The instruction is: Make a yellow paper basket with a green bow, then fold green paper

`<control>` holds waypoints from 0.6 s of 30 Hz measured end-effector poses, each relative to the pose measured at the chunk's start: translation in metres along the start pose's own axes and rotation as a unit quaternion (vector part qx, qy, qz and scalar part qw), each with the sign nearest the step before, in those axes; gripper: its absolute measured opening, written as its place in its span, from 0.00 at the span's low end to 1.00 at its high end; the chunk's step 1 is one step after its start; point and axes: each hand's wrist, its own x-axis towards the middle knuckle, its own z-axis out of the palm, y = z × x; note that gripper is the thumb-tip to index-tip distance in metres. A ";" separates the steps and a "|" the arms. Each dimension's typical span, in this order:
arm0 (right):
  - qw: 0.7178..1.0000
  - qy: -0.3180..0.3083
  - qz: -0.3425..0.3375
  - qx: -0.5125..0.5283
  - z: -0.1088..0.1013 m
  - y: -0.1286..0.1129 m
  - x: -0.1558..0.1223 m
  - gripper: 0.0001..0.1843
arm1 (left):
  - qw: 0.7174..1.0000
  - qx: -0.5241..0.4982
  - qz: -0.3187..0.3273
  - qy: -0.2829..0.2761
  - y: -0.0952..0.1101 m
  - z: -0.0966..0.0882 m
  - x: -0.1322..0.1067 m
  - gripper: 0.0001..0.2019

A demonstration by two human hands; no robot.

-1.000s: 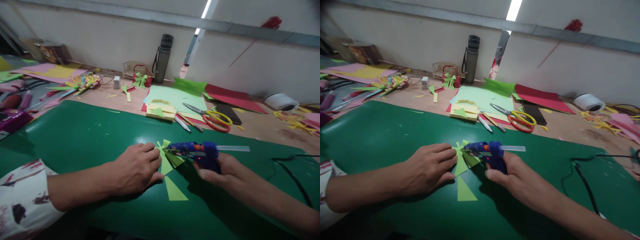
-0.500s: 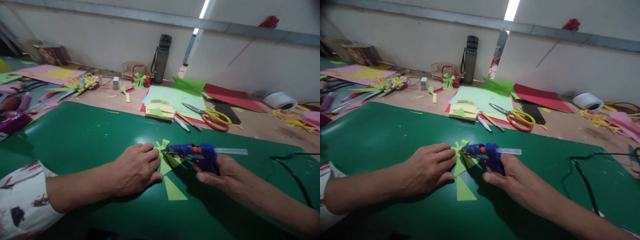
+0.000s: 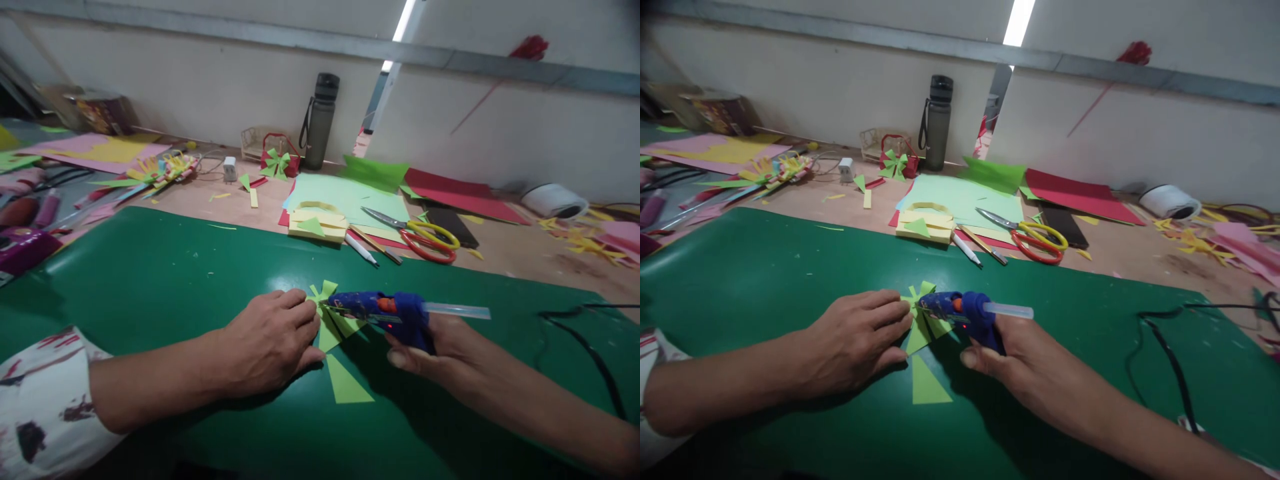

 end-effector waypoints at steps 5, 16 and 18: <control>1.000 -0.006 0.010 -0.005 -0.002 -0.003 0.001 0.14 | 1.000 0.002 -0.001 -0.002 0.000 -0.001 0.000 0.18; 1.000 -0.013 0.024 0.001 -0.001 -0.004 -0.005 0.14 | 1.000 -0.008 -0.011 -0.019 0.001 -0.001 0.001 0.18; 0.999 -0.019 0.027 -0.001 -0.001 -0.005 -0.005 0.14 | 1.000 -0.006 -0.010 -0.017 0.001 -0.002 0.001 0.17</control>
